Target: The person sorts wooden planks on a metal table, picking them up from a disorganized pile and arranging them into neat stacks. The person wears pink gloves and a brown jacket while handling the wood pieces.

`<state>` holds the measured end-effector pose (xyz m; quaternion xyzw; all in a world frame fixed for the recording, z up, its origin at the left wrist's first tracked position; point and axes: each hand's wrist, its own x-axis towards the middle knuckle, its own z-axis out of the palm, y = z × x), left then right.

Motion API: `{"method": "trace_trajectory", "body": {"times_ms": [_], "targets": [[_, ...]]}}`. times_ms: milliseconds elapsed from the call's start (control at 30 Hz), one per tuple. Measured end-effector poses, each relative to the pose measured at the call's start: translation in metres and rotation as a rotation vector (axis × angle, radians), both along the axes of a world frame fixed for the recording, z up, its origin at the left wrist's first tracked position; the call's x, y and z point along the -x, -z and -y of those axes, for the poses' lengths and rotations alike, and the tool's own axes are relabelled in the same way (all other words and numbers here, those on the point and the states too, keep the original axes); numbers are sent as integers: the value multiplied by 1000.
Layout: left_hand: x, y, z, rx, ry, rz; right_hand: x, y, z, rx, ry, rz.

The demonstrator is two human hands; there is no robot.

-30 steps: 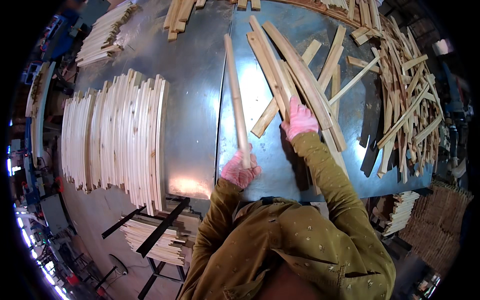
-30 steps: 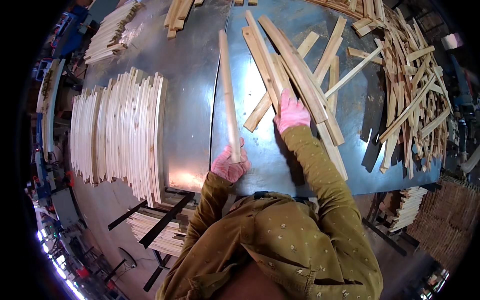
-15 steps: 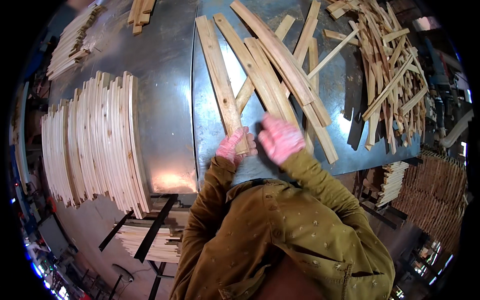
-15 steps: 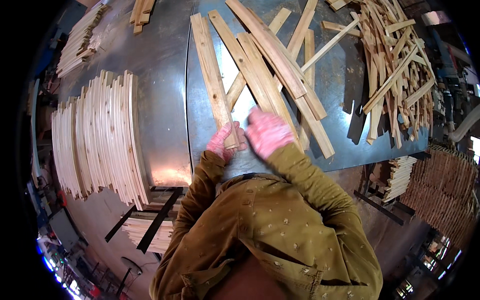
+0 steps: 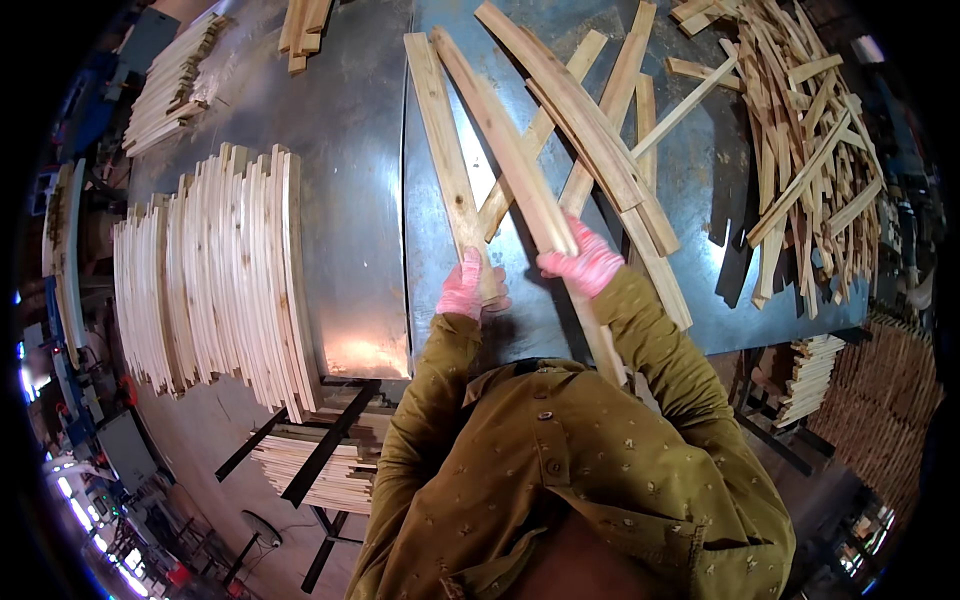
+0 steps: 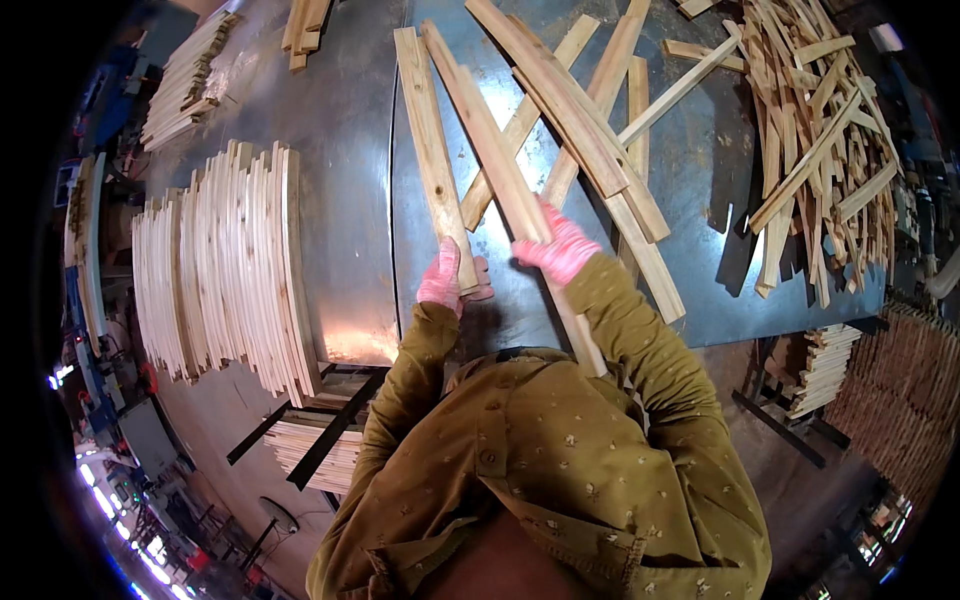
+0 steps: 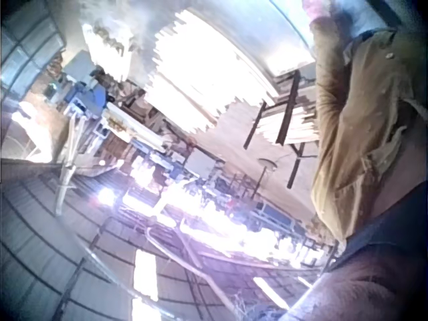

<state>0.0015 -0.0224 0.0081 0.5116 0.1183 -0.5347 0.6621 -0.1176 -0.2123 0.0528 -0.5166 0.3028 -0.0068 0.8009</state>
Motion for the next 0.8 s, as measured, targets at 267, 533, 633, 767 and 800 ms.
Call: {"method": "trace_trajectory", "body": {"times_ms": [267,533,633,767,800], "targets": [[18,16,40,274,-167,-52,-28,-74,-50,1030,-471,-394],[-5,-4,-13,507,-249,-310,39,-27,-4,-258,-50,98],[-8,-23,-18,595,-350,-306,97,-27,-26,-464,-178,-26],[-8,-21,-41,519,-268,-111,97,-43,-28,-380,-133,-69],[-8,-23,-45,458,-235,-30,87,-39,-26,-326,-118,-64]]}}
